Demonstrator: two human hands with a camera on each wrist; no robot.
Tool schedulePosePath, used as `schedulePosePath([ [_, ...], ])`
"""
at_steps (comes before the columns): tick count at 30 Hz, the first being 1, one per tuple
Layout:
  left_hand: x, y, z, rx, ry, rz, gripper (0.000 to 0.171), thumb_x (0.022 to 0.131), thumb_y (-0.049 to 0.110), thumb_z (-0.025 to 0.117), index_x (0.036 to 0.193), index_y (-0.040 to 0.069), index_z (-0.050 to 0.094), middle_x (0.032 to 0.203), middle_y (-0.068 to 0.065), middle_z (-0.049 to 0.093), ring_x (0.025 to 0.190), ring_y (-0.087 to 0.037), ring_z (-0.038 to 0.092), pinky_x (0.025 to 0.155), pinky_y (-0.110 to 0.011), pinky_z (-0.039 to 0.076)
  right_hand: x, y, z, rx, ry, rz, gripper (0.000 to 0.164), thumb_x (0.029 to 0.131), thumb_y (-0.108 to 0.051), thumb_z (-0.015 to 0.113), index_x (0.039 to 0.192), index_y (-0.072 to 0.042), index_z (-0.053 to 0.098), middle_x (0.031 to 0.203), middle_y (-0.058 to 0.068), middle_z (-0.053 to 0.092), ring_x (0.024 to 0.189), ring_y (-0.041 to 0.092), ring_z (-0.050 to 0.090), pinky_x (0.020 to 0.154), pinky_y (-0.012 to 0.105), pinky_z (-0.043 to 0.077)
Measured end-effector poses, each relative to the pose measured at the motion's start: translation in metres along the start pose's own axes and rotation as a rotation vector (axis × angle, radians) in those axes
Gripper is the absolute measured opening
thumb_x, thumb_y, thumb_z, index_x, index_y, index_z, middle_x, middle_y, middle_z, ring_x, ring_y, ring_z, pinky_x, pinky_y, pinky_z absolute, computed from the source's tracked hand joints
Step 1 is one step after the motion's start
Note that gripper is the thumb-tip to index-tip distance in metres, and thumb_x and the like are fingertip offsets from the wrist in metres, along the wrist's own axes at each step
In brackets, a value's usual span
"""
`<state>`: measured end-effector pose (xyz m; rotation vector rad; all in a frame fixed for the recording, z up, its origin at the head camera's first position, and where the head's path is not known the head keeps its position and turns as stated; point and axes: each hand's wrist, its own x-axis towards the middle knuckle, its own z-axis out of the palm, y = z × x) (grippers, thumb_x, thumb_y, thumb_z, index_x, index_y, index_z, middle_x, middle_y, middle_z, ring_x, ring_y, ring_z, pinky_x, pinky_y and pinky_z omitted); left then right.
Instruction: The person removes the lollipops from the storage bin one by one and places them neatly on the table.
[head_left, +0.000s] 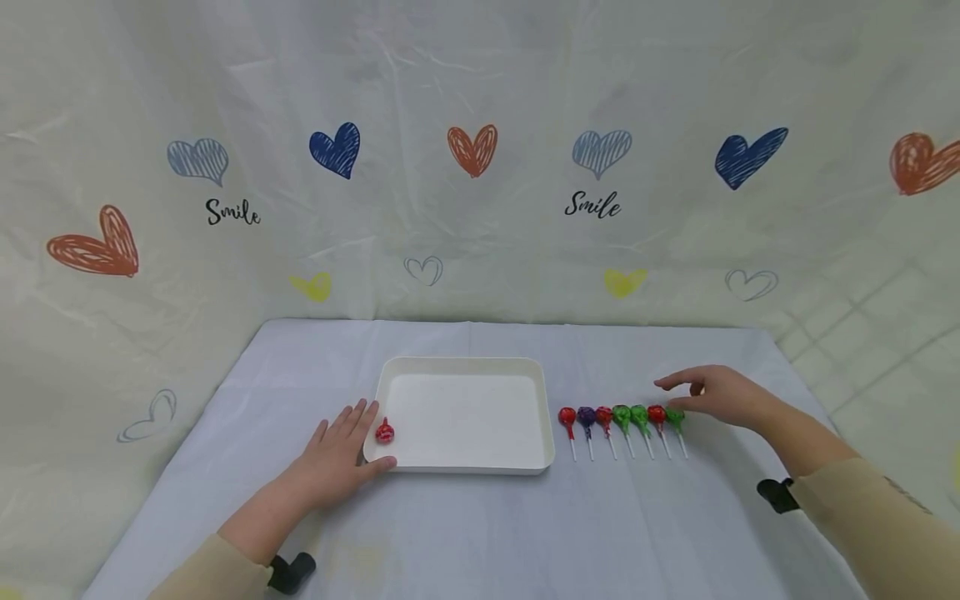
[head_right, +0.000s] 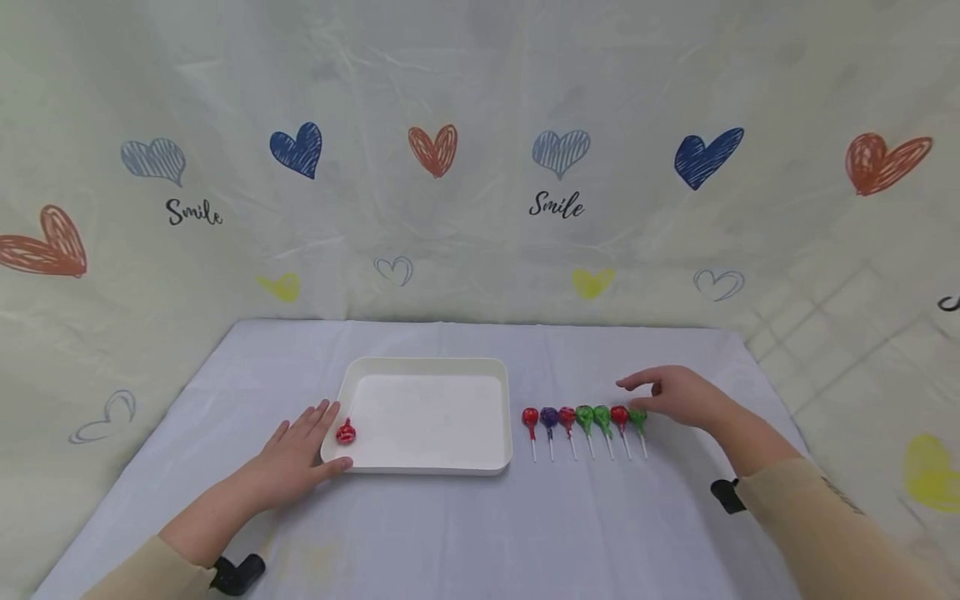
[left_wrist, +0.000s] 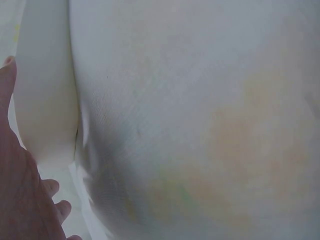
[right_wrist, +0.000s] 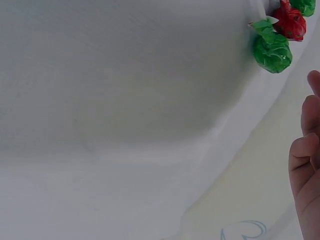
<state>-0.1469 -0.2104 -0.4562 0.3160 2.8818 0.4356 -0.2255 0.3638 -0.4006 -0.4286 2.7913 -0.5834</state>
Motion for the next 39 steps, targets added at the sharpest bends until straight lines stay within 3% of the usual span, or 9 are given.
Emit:
schedulePosePath([
  [6, 0.001, -0.001, 0.001, 0.004, 0.003, 0.001, 0.104, 0.087, 0.073, 0.054, 0.16, 0.01, 0.013, 0.164, -0.017, 0.015, 0.15, -0.04, 0.011, 0.116, -0.066, 0.005, 0.006, -0.015, 0.001, 0.001, -0.007, -0.004, 0.041, 0.089, -0.03, 0.075, 0.126, -0.015, 0.07, 0.103, 0.001, 0.066, 0.087, 0.021, 0.049, 0.06, 0.029, 0.046],
  [15, 0.0, 0.0, 0.003, -0.017, 0.01, 0.007, 0.104, 0.086, 0.071, 0.056, 0.16, 0.01, 0.015, 0.164, -0.019, 0.015, 0.149, -0.041, 0.011, 0.116, -0.066, 0.006, 0.024, -0.042, 0.002, 0.028, -0.008, -0.083, 0.047, 0.087, -0.042, 0.075, 0.126, -0.017, 0.07, 0.123, 0.009, 0.067, 0.091, 0.019, 0.053, 0.065, 0.028, 0.051],
  [22, -0.001, 0.0, 0.002, -0.017, 0.017, 0.01, 0.102, 0.088, 0.069, 0.057, 0.16, 0.01, 0.014, 0.164, -0.018, 0.014, 0.15, -0.04, 0.011, 0.116, -0.065, 0.006, 0.04, -0.072, 0.005, 0.055, -0.032, -0.134, 0.04, 0.088, -0.038, 0.075, 0.123, -0.02, 0.072, 0.123, 0.008, 0.068, 0.086, 0.017, 0.055, 0.065, 0.029, 0.053],
  [31, 0.0, -0.001, 0.001, -0.006, 0.008, 0.004, 0.104, 0.087, 0.072, 0.055, 0.16, 0.01, 0.013, 0.164, -0.018, 0.014, 0.15, -0.04, 0.011, 0.116, -0.065, 0.006, 0.066, -0.118, 0.006, 0.003, -0.063, -0.208, 0.031, 0.088, -0.032, 0.077, 0.118, -0.028, 0.074, 0.113, -0.006, 0.069, 0.083, 0.015, 0.057, 0.066, 0.03, 0.053],
  [39, -0.001, -0.001, 0.003, -0.012, 0.017, 0.011, 0.104, 0.086, 0.074, 0.053, 0.16, 0.01, 0.015, 0.164, -0.017, 0.015, 0.15, -0.039, 0.012, 0.117, -0.064, 0.006, 0.089, -0.156, 0.014, 0.01, -0.09, -0.285, 0.033, 0.088, -0.028, 0.077, 0.12, -0.024, 0.074, 0.108, -0.008, 0.069, 0.082, 0.016, 0.056, 0.065, 0.031, 0.052],
])
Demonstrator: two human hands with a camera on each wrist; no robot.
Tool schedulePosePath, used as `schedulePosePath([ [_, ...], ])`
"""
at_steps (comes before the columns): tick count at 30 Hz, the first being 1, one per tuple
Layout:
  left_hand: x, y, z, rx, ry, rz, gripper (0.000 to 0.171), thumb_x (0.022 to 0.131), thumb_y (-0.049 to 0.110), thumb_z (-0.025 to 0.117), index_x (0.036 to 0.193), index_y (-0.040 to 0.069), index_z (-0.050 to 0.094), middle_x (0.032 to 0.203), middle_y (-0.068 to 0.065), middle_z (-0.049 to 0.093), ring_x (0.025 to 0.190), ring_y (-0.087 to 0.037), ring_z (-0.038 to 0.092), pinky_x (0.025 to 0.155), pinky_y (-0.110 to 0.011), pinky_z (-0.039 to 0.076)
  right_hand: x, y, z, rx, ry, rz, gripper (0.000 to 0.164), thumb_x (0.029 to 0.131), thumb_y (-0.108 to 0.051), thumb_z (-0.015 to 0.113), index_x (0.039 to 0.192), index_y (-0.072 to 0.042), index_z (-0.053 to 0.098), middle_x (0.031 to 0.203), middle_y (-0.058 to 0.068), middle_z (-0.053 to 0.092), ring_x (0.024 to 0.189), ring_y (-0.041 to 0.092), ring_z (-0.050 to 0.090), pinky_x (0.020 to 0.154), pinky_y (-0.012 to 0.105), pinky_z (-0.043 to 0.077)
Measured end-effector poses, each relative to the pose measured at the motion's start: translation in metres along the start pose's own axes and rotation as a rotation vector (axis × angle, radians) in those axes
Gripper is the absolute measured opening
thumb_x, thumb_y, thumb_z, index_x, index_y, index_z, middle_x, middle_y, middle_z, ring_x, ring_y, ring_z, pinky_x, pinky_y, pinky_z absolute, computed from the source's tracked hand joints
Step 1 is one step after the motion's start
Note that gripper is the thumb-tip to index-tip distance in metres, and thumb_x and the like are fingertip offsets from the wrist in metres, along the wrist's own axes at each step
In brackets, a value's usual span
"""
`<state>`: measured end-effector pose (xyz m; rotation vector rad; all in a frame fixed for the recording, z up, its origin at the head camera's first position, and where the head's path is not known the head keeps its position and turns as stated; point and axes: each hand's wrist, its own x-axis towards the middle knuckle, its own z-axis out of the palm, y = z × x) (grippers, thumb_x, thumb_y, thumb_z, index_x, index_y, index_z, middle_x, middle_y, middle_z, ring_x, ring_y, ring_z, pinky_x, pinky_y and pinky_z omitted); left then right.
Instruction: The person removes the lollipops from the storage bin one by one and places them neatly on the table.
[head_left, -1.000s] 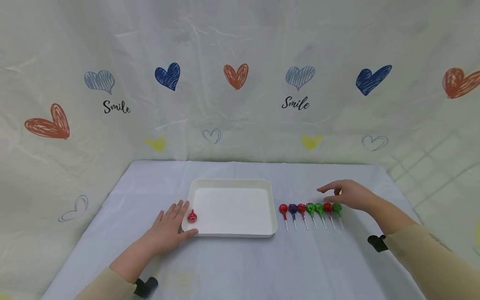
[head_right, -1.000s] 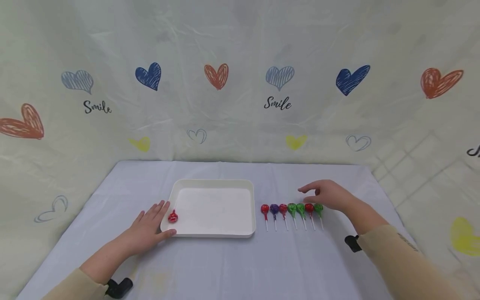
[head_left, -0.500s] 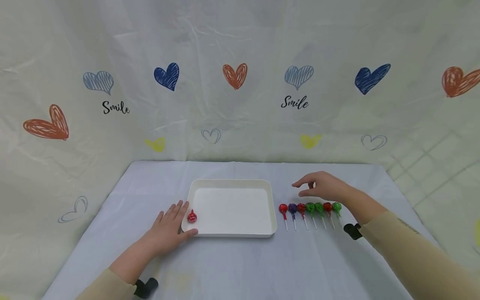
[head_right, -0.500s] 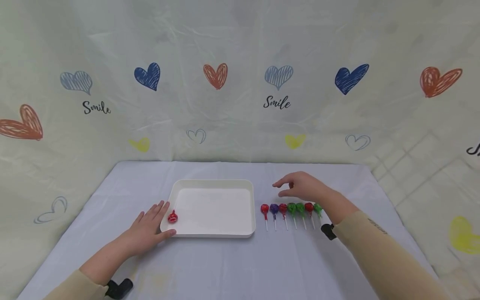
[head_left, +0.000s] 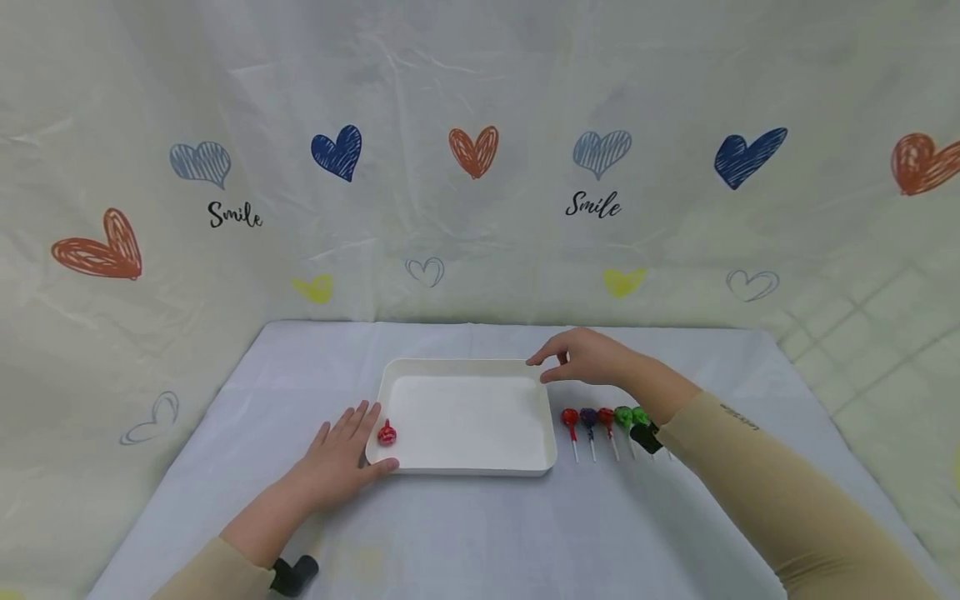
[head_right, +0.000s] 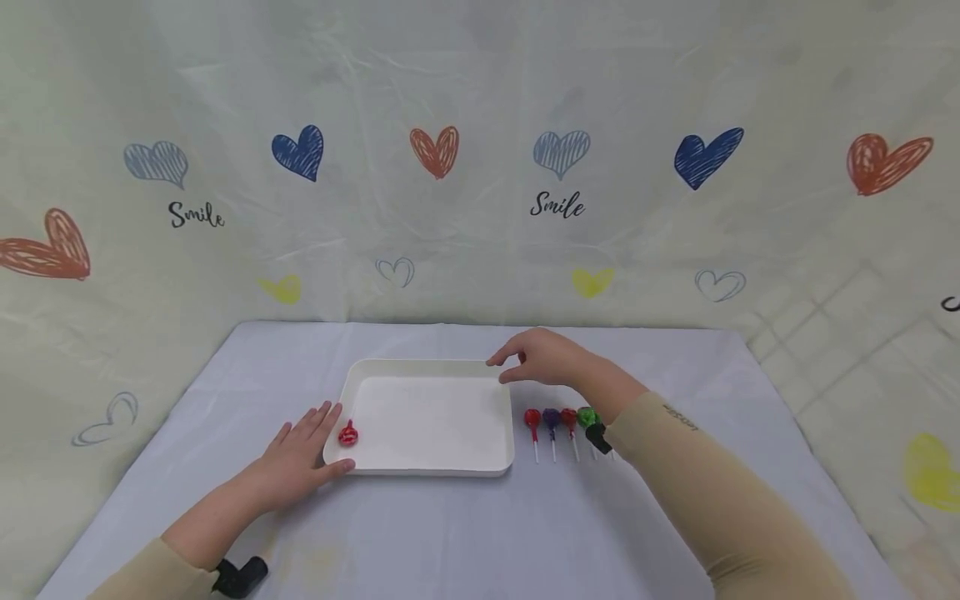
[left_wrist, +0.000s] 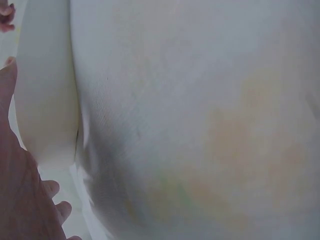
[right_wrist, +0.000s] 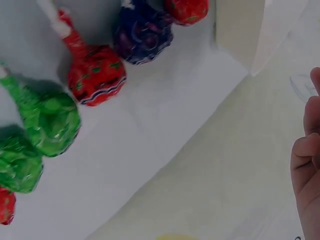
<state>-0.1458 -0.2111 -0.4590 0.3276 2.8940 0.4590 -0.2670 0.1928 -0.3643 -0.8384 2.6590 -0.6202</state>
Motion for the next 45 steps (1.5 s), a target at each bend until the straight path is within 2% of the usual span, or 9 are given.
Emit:
schedulePosePath([
  [8, 0.001, -0.001, 0.003, -0.011, 0.005, 0.009, 0.107, 0.085, 0.077, 0.052, 0.16, 0.012, 0.014, 0.164, -0.018, 0.016, 0.15, -0.039, 0.011, 0.116, -0.065, 0.005, 0.035, -0.03, 0.017, -0.008, -0.058, -0.055, 0.034, 0.086, -0.028, 0.079, 0.12, -0.023, 0.074, 0.11, -0.003, 0.071, 0.079, 0.016, 0.056, 0.064, 0.031, 0.05],
  [18, 0.001, 0.0, 0.001, -0.013, -0.004, 0.002, 0.105, 0.085, 0.074, 0.054, 0.16, 0.012, 0.014, 0.164, -0.017, 0.016, 0.15, -0.039, 0.01, 0.116, -0.064, 0.005, 0.071, -0.067, 0.042, -0.093, -0.118, -0.141, 0.036, 0.088, -0.031, 0.077, 0.123, -0.027, 0.072, 0.114, -0.007, 0.071, 0.078, 0.014, 0.056, 0.068, 0.029, 0.049],
  [21, 0.001, 0.0, 0.001, -0.018, -0.009, -0.001, 0.106, 0.085, 0.074, 0.055, 0.16, 0.012, 0.014, 0.164, -0.017, 0.015, 0.15, -0.039, 0.01, 0.116, -0.065, 0.004, 0.08, -0.08, 0.052, -0.146, -0.139, -0.179, 0.037, 0.088, -0.033, 0.076, 0.125, -0.029, 0.071, 0.119, -0.008, 0.07, 0.086, 0.014, 0.06, 0.076, 0.028, 0.051],
  [24, 0.0, 0.0, 0.001, -0.014, -0.008, -0.005, 0.106, 0.085, 0.075, 0.054, 0.16, 0.012, 0.014, 0.164, -0.017, 0.015, 0.15, -0.039, 0.01, 0.116, -0.065, 0.005, 0.089, -0.093, 0.061, -0.222, -0.166, -0.22, 0.037, 0.089, -0.034, 0.075, 0.126, -0.03, 0.07, 0.123, -0.009, 0.068, 0.101, 0.013, 0.063, 0.089, 0.029, 0.05],
  [27, 0.0, 0.001, 0.0, -0.01, -0.004, -0.007, 0.105, 0.085, 0.075, 0.054, 0.16, 0.011, 0.015, 0.164, -0.017, 0.016, 0.15, -0.039, 0.011, 0.116, -0.065, 0.006, 0.096, -0.104, 0.07, -0.28, -0.193, -0.253, 0.038, 0.09, -0.033, 0.075, 0.127, -0.031, 0.07, 0.124, -0.012, 0.068, 0.115, 0.01, 0.06, 0.101, 0.03, 0.046],
  [29, 0.0, 0.001, -0.001, -0.004, -0.01, -0.011, 0.106, 0.085, 0.075, 0.054, 0.16, 0.011, 0.015, 0.164, -0.017, 0.016, 0.15, -0.039, 0.011, 0.116, -0.066, 0.006, 0.101, -0.111, 0.076, -0.307, -0.208, -0.263, 0.038, 0.089, -0.034, 0.075, 0.126, -0.033, 0.07, 0.123, -0.014, 0.067, 0.119, 0.007, 0.058, 0.105, 0.031, 0.044],
  [38, 0.001, -0.001, -0.001, -0.021, -0.007, 0.005, 0.106, 0.085, 0.076, 0.053, 0.16, 0.011, 0.016, 0.164, -0.017, 0.017, 0.15, -0.039, 0.011, 0.115, -0.066, 0.006, 0.118, -0.133, 0.101, -0.447, -0.248, -0.354, 0.04, 0.088, -0.035, 0.076, 0.127, -0.038, 0.068, 0.121, -0.024, 0.066, 0.117, 0.003, 0.059, 0.102, 0.026, 0.044],
  [42, 0.001, -0.002, 0.0, -0.028, 0.0, 0.01, 0.106, 0.085, 0.076, 0.053, 0.16, 0.011, 0.016, 0.164, -0.016, 0.017, 0.15, -0.038, 0.012, 0.116, -0.066, 0.006, 0.119, -0.141, 0.108, -0.431, -0.287, -0.348, 0.044, 0.088, -0.032, 0.076, 0.13, -0.039, 0.065, 0.125, -0.023, 0.064, 0.119, 0.003, 0.057, 0.103, 0.028, 0.044],
  [45, 0.0, -0.002, 0.0, -0.039, 0.011, 0.021, 0.106, 0.084, 0.076, 0.053, 0.16, 0.011, 0.016, 0.164, -0.017, 0.018, 0.15, -0.039, 0.012, 0.116, -0.066, 0.005, 0.118, -0.145, 0.112, -0.42, -0.31, -0.377, 0.044, 0.091, -0.028, 0.074, 0.133, -0.036, 0.064, 0.127, -0.023, 0.062, 0.122, 0.002, 0.055, 0.105, 0.026, 0.042],
])
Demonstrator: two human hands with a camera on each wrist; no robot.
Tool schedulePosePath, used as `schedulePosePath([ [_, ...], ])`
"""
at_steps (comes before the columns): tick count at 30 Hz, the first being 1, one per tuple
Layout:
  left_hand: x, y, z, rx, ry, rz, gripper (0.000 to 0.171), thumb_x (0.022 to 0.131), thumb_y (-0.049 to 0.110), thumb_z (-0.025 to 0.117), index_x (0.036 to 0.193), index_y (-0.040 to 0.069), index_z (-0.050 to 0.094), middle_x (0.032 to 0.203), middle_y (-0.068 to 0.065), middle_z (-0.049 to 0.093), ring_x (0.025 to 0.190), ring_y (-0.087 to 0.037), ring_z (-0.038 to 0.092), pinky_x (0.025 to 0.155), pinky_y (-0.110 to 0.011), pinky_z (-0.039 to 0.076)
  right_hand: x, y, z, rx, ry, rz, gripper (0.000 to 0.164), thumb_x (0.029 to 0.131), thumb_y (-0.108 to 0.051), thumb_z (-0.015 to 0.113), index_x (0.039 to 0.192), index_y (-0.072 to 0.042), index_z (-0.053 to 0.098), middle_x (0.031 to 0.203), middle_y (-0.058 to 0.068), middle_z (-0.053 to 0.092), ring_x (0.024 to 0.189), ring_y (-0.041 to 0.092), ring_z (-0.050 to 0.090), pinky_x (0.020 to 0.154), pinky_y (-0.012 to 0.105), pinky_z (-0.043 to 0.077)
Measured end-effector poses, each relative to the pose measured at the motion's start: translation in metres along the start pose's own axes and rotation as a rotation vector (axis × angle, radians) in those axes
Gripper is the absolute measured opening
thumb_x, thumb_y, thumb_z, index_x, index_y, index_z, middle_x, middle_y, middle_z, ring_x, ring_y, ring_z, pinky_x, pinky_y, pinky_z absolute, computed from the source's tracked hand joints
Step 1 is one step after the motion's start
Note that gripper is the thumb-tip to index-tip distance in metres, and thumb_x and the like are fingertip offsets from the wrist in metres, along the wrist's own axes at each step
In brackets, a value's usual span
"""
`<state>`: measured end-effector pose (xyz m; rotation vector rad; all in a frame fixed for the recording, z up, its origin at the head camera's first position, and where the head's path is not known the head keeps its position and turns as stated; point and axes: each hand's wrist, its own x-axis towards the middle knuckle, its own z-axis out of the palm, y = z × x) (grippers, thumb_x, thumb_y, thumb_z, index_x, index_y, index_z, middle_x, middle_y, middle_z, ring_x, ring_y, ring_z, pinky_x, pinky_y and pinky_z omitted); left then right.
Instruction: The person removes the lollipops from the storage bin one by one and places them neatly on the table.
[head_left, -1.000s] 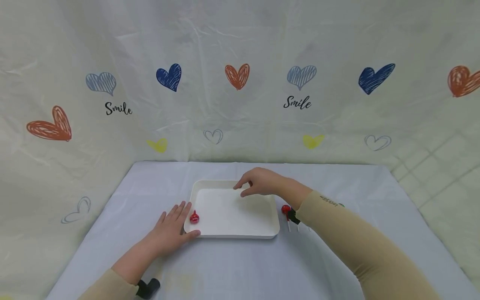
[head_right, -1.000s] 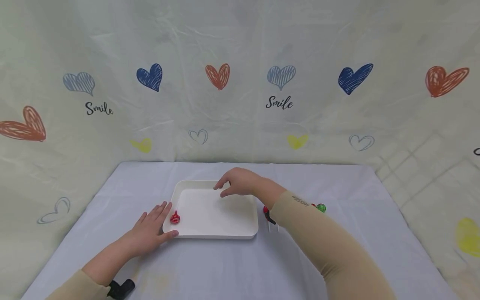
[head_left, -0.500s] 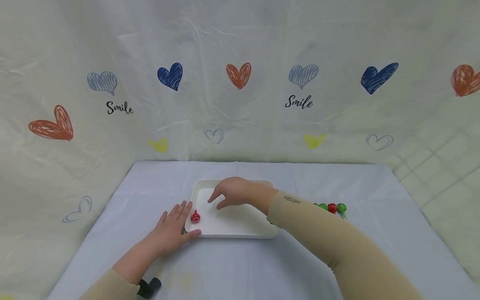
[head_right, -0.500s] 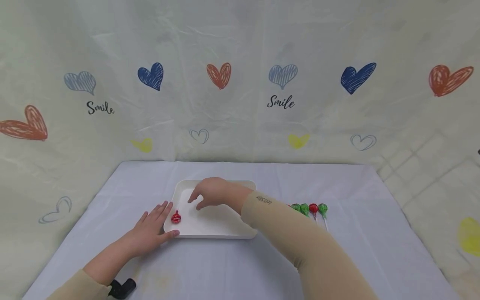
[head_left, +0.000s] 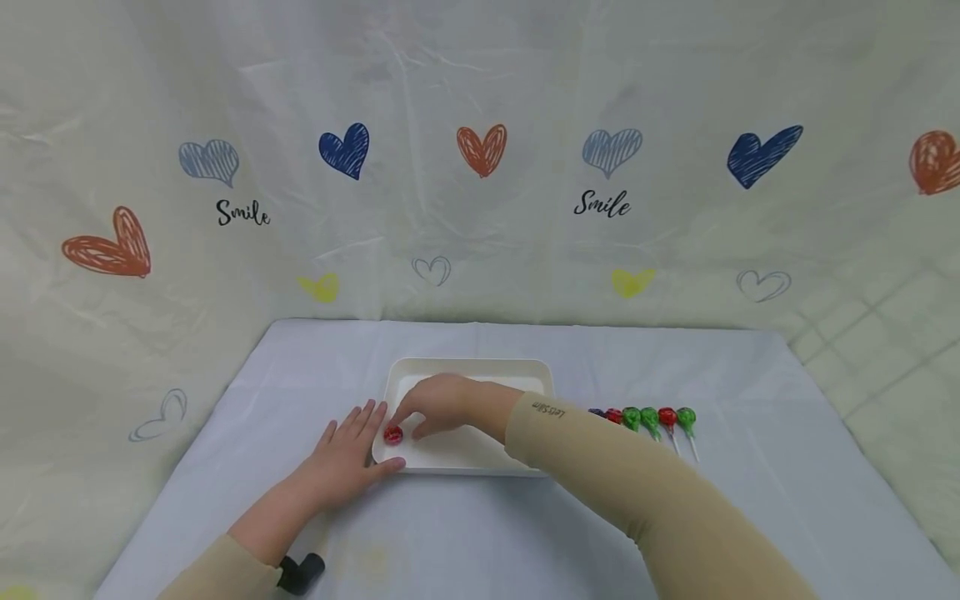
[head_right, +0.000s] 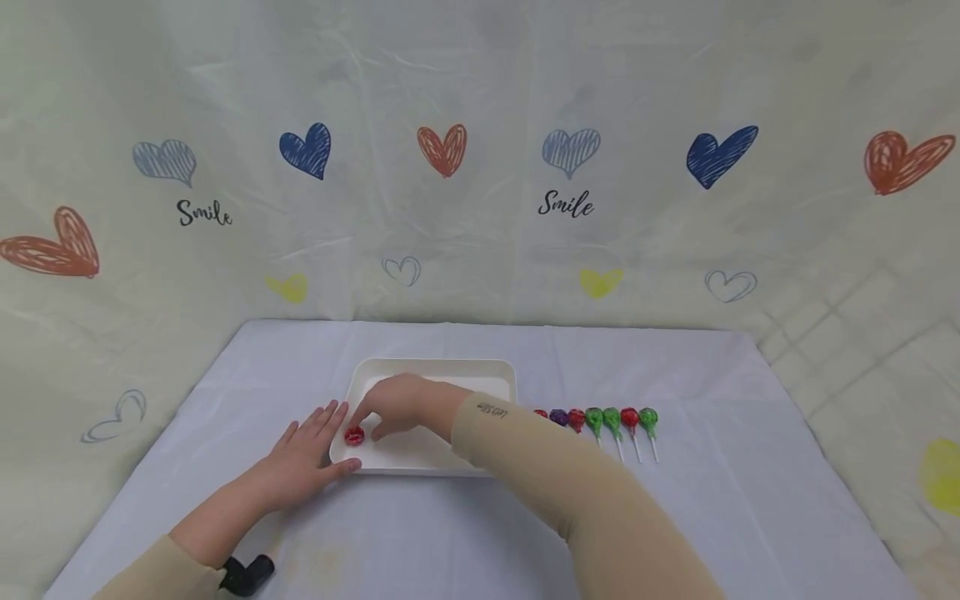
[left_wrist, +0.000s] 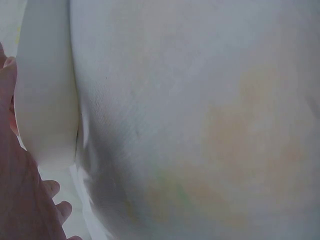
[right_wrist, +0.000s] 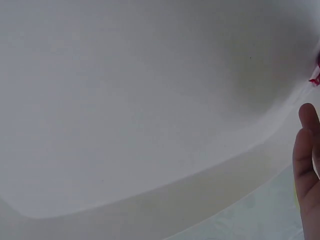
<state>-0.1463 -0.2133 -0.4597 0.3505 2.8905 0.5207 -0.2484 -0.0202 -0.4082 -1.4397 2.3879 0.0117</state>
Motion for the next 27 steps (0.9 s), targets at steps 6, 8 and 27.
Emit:
schedulePosePath([
  [6, 0.0, 0.001, -0.002, 0.014, 0.0, 0.003, 0.105, 0.086, 0.075, 0.053, 0.159, 0.009, 0.017, 0.164, -0.016, 0.017, 0.15, -0.039, 0.013, 0.116, -0.065, 0.007, 0.001, -0.005, 0.003, -0.013, -0.018, -0.071, 0.045, 0.094, -0.019, 0.07, 0.137, -0.031, 0.061, 0.13, -0.02, 0.061, 0.124, 0.001, 0.052, 0.108, 0.021, 0.037],
  [8, 0.0, 0.001, -0.002, 0.014, -0.006, 0.002, 0.105, 0.086, 0.075, 0.053, 0.159, 0.009, 0.017, 0.164, -0.016, 0.016, 0.15, -0.039, 0.012, 0.116, -0.065, 0.007, 0.001, -0.006, 0.004, -0.023, -0.025, -0.063, 0.045, 0.095, -0.019, 0.069, 0.138, -0.031, 0.061, 0.13, -0.02, 0.061, 0.124, 0.001, 0.053, 0.107, 0.021, 0.037],
  [27, -0.002, 0.005, -0.003, 0.027, -0.002, -0.004, 0.102, 0.088, 0.068, 0.057, 0.159, 0.006, 0.018, 0.163, -0.02, 0.017, 0.149, -0.042, 0.013, 0.116, -0.065, 0.007, -0.035, 0.024, 0.002, 0.024, -0.034, 0.148, 0.028, 0.096, -0.034, 0.066, 0.124, -0.038, 0.07, 0.119, -0.021, 0.067, 0.112, 0.007, 0.06, 0.103, 0.027, 0.044],
])
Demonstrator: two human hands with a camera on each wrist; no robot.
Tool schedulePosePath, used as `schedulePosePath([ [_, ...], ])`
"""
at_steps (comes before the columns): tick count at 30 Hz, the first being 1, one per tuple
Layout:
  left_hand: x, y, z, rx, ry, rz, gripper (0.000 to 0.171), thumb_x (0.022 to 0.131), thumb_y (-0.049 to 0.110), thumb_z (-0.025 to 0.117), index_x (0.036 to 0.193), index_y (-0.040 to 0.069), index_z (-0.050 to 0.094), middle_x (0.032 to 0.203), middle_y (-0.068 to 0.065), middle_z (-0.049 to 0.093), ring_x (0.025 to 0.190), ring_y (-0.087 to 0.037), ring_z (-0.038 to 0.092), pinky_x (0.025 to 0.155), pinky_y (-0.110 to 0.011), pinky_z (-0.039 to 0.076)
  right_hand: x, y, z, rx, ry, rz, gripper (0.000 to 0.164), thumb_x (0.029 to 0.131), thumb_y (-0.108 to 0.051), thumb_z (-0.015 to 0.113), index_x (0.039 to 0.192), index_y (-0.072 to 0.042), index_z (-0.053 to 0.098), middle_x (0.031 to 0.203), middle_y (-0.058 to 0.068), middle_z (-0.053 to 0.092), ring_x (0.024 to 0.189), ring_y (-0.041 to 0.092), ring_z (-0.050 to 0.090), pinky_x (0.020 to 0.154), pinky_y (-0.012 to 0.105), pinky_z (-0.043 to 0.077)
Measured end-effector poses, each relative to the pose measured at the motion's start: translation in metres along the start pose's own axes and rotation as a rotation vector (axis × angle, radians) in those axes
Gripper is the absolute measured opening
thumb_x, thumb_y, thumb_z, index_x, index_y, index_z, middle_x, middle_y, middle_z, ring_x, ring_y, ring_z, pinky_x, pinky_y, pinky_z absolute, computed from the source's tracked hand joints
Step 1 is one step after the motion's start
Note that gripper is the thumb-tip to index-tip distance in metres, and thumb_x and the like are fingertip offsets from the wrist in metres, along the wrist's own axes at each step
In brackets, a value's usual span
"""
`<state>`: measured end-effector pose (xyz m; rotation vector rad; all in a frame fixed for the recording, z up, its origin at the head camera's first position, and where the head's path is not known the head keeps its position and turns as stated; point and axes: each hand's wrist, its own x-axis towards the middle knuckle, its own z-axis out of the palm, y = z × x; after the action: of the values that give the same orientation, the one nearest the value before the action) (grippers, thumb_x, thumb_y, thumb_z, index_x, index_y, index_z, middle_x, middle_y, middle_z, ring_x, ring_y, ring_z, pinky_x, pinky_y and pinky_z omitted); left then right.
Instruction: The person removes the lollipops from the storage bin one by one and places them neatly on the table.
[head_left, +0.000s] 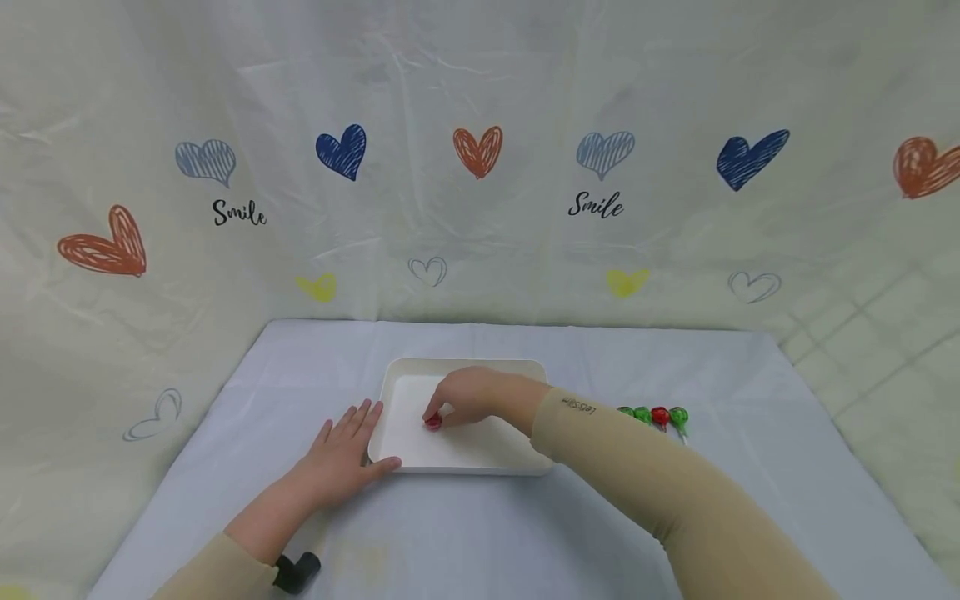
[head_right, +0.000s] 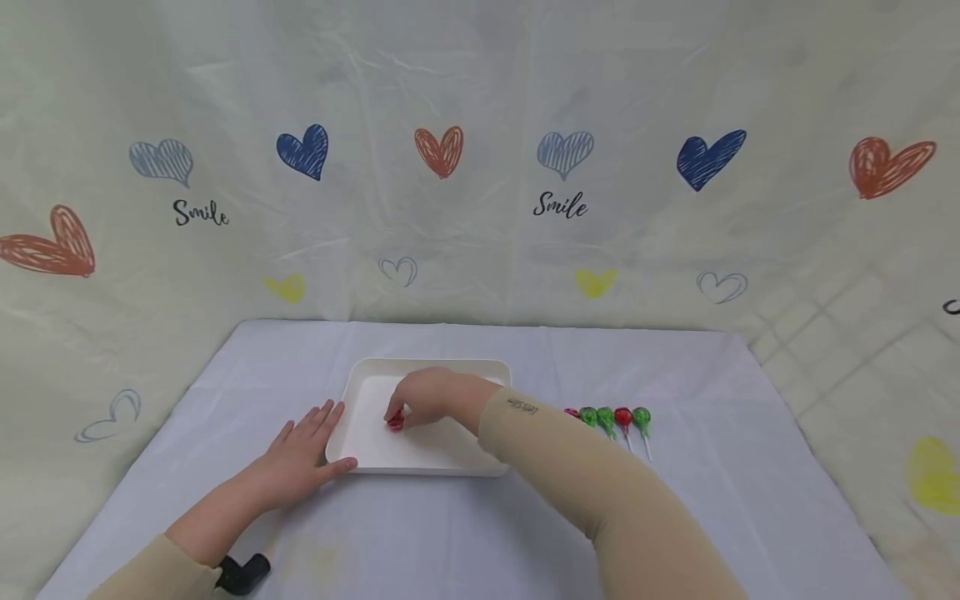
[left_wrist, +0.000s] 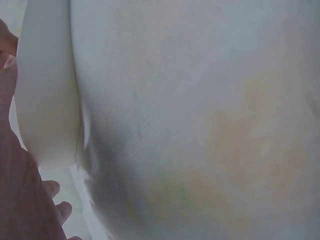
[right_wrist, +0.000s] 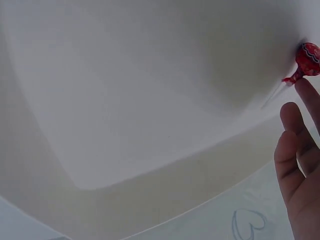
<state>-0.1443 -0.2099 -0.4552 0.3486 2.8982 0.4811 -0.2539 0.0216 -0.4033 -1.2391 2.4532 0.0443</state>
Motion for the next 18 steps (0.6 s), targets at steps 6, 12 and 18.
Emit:
schedulePosePath([
  [6, 0.0, -0.001, 0.001, -0.007, 0.005, -0.004, 0.103, 0.088, 0.07, 0.056, 0.159, 0.006, 0.017, 0.163, -0.021, 0.016, 0.149, -0.042, 0.013, 0.116, -0.065, 0.006, -0.015, 0.016, -0.001, 0.064, 0.0, 0.041, 0.028, 0.095, -0.032, 0.068, 0.123, -0.037, 0.071, 0.115, -0.022, 0.067, 0.112, 0.008, 0.058, 0.102, 0.027, 0.044],
  [12, 0.002, -0.005, 0.007, -0.005, 0.013, -0.007, 0.105, 0.087, 0.073, 0.053, 0.159, 0.008, 0.014, 0.164, -0.019, 0.014, 0.15, -0.04, 0.011, 0.116, -0.063, 0.005, -0.025, 0.027, -0.002, 0.112, -0.011, 0.101, 0.028, 0.094, -0.031, 0.069, 0.121, -0.036, 0.072, 0.113, -0.021, 0.066, 0.113, 0.008, 0.057, 0.102, 0.028, 0.044],
  [18, 0.001, -0.005, 0.006, -0.016, 0.017, 0.008, 0.104, 0.088, 0.073, 0.053, 0.159, 0.007, 0.015, 0.163, -0.021, 0.015, 0.149, -0.042, 0.012, 0.116, -0.065, 0.006, -0.032, 0.035, 0.0, 0.153, -0.008, 0.15, 0.028, 0.094, -0.031, 0.07, 0.12, -0.039, 0.072, 0.112, -0.021, 0.064, 0.114, 0.01, 0.057, 0.1, 0.032, 0.045],
])
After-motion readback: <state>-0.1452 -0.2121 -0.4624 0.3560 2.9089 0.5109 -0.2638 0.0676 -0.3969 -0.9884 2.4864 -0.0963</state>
